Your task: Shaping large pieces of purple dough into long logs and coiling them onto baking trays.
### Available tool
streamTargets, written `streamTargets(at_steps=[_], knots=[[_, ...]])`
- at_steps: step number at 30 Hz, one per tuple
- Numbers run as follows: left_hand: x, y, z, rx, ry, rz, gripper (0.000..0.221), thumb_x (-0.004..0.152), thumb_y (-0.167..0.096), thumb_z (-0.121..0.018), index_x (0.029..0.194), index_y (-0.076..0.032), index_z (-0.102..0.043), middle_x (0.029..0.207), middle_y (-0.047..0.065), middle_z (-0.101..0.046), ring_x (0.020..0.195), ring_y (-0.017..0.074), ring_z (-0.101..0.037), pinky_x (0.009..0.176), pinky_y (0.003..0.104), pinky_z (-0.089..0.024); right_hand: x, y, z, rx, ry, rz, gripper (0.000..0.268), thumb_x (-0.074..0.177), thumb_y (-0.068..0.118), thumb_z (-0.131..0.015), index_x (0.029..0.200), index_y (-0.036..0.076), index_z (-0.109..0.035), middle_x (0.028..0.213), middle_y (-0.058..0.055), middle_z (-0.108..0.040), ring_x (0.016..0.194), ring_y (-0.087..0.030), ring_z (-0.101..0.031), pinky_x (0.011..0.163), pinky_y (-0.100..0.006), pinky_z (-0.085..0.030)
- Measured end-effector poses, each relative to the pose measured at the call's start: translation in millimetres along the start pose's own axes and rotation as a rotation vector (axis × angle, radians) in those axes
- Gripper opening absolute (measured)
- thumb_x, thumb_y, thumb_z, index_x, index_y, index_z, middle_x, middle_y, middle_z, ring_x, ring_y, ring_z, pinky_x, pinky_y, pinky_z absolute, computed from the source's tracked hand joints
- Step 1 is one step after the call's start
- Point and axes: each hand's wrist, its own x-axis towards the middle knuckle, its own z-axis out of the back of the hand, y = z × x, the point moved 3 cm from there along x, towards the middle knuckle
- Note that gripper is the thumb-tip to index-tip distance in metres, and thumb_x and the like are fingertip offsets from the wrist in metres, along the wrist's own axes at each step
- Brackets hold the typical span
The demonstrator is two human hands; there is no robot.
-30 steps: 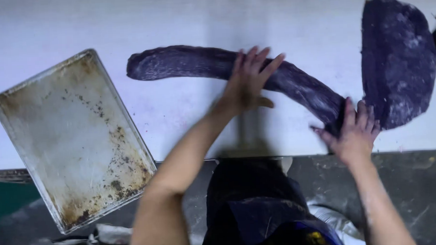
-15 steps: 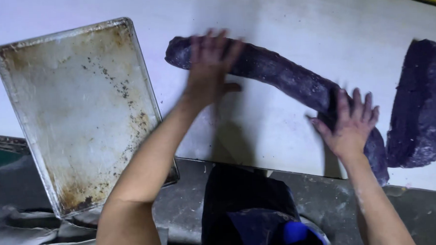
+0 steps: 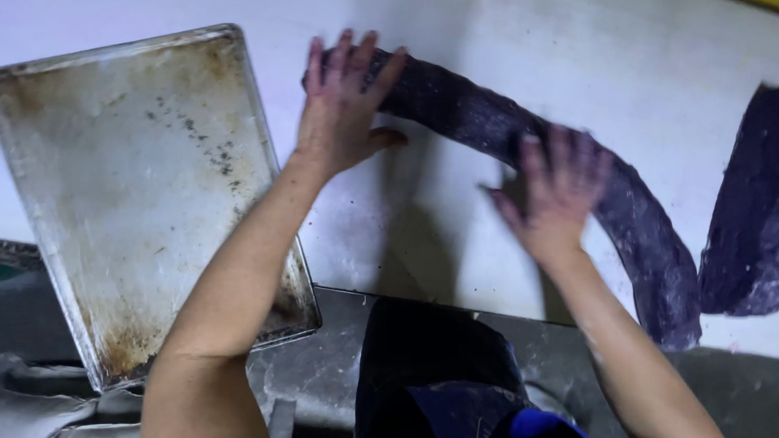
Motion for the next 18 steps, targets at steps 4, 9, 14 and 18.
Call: streamTargets(at_steps=[4, 9, 14, 18], knots=[[15, 35, -33, 0.055, -0.076, 0.012, 0.103, 0.071, -0.072, -0.085, 0.151, -0.020, -0.046, 0.139, 0.019, -0.048, 0.124, 0.0461, -0.042, 0.108, 0.066, -0.025, 48, 28, -50, -0.120, 0.012, 0.122, 0.094, 0.089, 0.075, -0.069, 0.159, 0.015, -0.048, 0.161, -0.023, -0.039, 0.142, -0.050, -0.038, 0.110, -0.068, -0.027], [77, 33, -29, 0.146, -0.010, 0.153, 0.086, 0.073, -0.096, -0.072, 0.112, -0.021, -0.068, 0.096, 0.013, -0.068, 0.081, 0.0405, -0.067, 0.069, 0.057, -0.048, 135, -31, -57, -0.043, 0.158, 0.061, 0.102, 0.079, 0.087, -0.067, 0.156, 0.022, -0.049, 0.116, -0.017, -0.064, 0.090, -0.042, -0.066, 0.063, -0.055, -0.051], [36, -29, -9, -1.027, 0.387, 0.941, 0.073, 0.064, -0.083, -0.057, 0.084, -0.015, -0.071, 0.071, 0.001, -0.067, 0.062, 0.0138, -0.061, 0.054, 0.034, -0.040, 98, -37, 53, 0.381, -0.091, 0.114, 0.083, 0.097, 0.052, -0.070, 0.158, 0.004, -0.040, 0.158, -0.025, -0.046, 0.146, -0.052, -0.036, 0.117, -0.062, -0.027], [1, -110, -77, -1.188, 0.179, 1.001, 0.075, 0.072, -0.076, -0.071, 0.110, -0.011, -0.076, 0.097, 0.019, -0.076, 0.102, 0.0375, -0.073, 0.080, 0.051, -0.052, -59, -102, 54, 0.313, -0.157, -0.009, 0.079, 0.090, 0.041, -0.079, 0.152, 0.002, -0.049, 0.144, -0.022, -0.054, 0.135, -0.052, -0.046, 0.116, -0.066, -0.028]])
